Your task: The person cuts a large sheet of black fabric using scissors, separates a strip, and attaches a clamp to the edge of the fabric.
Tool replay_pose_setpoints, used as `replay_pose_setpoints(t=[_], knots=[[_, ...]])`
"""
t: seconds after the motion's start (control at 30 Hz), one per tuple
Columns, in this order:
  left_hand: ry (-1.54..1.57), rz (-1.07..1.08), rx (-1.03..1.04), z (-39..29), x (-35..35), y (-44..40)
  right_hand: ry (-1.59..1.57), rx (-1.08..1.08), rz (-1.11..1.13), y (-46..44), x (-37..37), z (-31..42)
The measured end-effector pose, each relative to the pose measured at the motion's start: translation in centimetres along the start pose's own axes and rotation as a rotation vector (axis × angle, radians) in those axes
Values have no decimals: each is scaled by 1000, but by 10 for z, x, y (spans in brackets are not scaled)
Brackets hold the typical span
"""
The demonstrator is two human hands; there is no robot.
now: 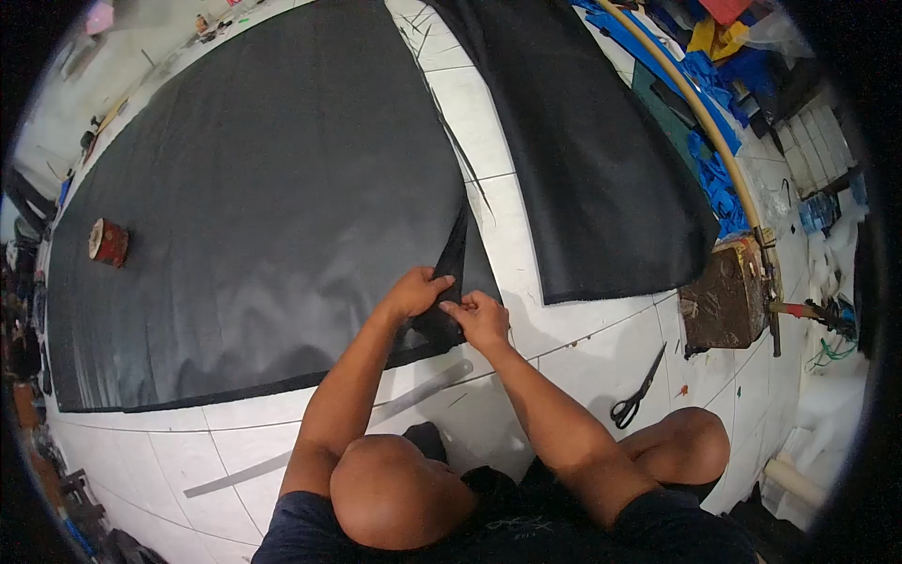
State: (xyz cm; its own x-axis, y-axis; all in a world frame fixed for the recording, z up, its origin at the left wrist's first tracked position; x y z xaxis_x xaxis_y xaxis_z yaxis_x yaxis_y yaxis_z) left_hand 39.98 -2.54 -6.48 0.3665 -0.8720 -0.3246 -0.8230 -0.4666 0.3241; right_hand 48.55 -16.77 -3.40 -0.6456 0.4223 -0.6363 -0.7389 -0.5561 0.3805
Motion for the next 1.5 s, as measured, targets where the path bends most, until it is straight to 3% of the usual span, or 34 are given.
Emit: replay_pose_setpoints(t=[0.07,0.13,0.27,0.33,0.37,0.4,0.5,0.57,0.6,0.67,0.7,0.77,0.9,1.0,1.07,1.13,1.17,1.27,1.3,1.33,1.4,1.5], knots=[[106,-31,-31,-3,-1,9,18,-13,-53,1,-4,-3],[113,-22,-30,-8,-2,10,31,80,132,-4,-2,-4],[196,-12,-29,-19,0,14,-37,54,158,-12,-3,-20],[210,-17,-25,-18,2,14,-38,102,35,-15,-11,-31],[223,-20,-17,-18,2,14,-158,3,-268,-9,-25,-25],[225,-20,-16,-18,2,13,-76,55,-472,-8,-37,-28],[190,-26,-6,-20,1,13,-62,-72,-662,4,-64,-6],[109,-14,-34,-22,-1,13,106,-162,-182,-2,-29,14],[109,-16,-29,-25,-2,13,107,-165,-185,-1,-27,20],[-44,-3,-24,-32,-7,15,52,117,146,-2,0,7],[-43,-10,-25,-36,-9,17,-26,-16,24,-3,2,6],[152,-58,-26,-41,-7,26,-34,-9,28,-6,4,-4],[114,-31,-41,-24,-3,15,31,-103,-17,-9,-4,-4],[177,-41,-41,-20,-1,17,-135,-28,111,-16,-9,-23],[56,-62,-24,-25,-6,17,-19,102,197,-23,-2,-41],[104,-65,-36,-35,-6,24,-54,-19,-456,-18,-39,-40],[152,-68,-47,-41,-6,26,-108,-6,-524,-13,-52,-35],[124,-43,-31,-9,3,8,123,-178,-406,-1,-48,7],[124,-42,-27,-16,2,9,108,-106,-126,-3,-28,9],[58,-37,-5,-23,-1,11,185,-95,-5,-3,-7,5],[-10,-41,10,-27,-6,14,11,37,59,-1,6,0],[-3,-46,-13,-14,-5,16,-29,-38,14,2,1,-1]])
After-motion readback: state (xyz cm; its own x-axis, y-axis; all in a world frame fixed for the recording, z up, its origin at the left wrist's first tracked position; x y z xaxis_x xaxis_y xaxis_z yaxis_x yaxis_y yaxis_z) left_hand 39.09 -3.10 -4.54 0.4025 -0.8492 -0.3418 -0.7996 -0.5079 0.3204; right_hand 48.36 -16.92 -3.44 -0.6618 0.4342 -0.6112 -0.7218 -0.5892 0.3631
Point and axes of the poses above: each hand's wrist, its own y-axis away from the middle knuckle, its own x-axis out of the palm, z = x × y, the point moved 7 cm from there along -y, towards the middle knuckle, and after that the axes turned 12 degrees about x, right-handed, at the moved point
